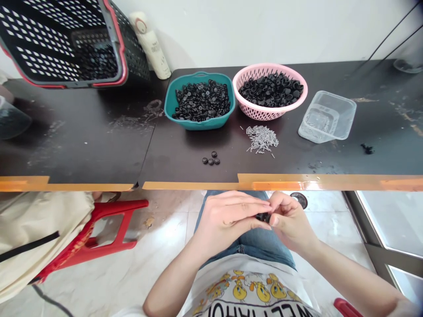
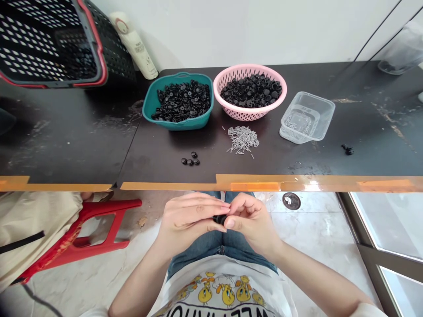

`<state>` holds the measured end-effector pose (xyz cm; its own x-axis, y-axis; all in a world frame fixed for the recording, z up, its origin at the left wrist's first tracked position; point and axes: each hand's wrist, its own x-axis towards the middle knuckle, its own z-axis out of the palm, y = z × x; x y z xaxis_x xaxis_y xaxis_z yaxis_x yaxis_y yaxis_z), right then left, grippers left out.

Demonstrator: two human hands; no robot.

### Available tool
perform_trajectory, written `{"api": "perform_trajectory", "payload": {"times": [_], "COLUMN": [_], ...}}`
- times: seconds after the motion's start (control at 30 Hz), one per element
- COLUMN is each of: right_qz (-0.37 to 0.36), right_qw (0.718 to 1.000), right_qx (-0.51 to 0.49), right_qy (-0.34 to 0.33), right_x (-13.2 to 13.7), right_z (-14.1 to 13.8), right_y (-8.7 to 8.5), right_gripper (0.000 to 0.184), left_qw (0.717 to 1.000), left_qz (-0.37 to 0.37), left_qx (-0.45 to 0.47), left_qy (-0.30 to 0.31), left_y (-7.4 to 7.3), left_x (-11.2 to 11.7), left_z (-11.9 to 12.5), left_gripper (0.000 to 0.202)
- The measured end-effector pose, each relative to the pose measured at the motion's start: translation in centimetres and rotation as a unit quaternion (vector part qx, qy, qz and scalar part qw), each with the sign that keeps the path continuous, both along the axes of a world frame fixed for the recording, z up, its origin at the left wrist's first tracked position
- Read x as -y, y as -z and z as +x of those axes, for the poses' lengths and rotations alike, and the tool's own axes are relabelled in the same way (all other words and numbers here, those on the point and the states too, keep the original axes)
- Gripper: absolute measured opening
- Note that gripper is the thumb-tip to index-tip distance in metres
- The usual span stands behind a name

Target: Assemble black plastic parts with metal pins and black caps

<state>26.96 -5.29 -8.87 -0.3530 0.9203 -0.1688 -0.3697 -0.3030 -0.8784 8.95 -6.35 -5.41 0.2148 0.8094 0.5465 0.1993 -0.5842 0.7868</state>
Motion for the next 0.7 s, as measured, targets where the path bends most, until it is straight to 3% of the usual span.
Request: {"api": "perform_trajectory", "payload": {"times": [0.13, 0.3, 0.4, 0.53, 0.7], "right_qz": [-0.027, 0.010, 0.025, 0.003, -0.037], "right_qw": [0.999, 0.993, 0.985, 0.986, 0.993], "right_qx": [0.019, 0.117, 0.166, 0.133, 0.083], "right_qy": [-0.028, -0.016, -0.042, -0.105, -0.076], "right_x": [-0.5, -0.5, -0.8, -1.6, -1.8], "right_z": [0.6, 1.5, 2.1, 2.4, 1.9], "right_y": [-0.9, -2.5, -3.0, -2.9, -3.0], "right_gripper": [0.024, 0.014, 0.009, 0.008, 0.017], "left_qw": [1.000, 0.999, 0.999, 0.998, 0.999], "left_qz": [0.008, 0.019, 0.024, 0.035, 0.027], "left_qx": [-0.018, -0.025, -0.029, -0.031, -0.025], "left_qy": [-0.008, -0.021, -0.029, -0.040, -0.032], "left_y": [0.1, 0.5, 0.6, 0.5, 0.7], "left_x": [0.0, -0.1, -0.1, -0.1, 0.0], "left_z": [-0.2, -0.2, -0.3, -0.3, 0.0], "left_gripper": [0.022, 0.025, 0.028, 0.028, 0.027]}}
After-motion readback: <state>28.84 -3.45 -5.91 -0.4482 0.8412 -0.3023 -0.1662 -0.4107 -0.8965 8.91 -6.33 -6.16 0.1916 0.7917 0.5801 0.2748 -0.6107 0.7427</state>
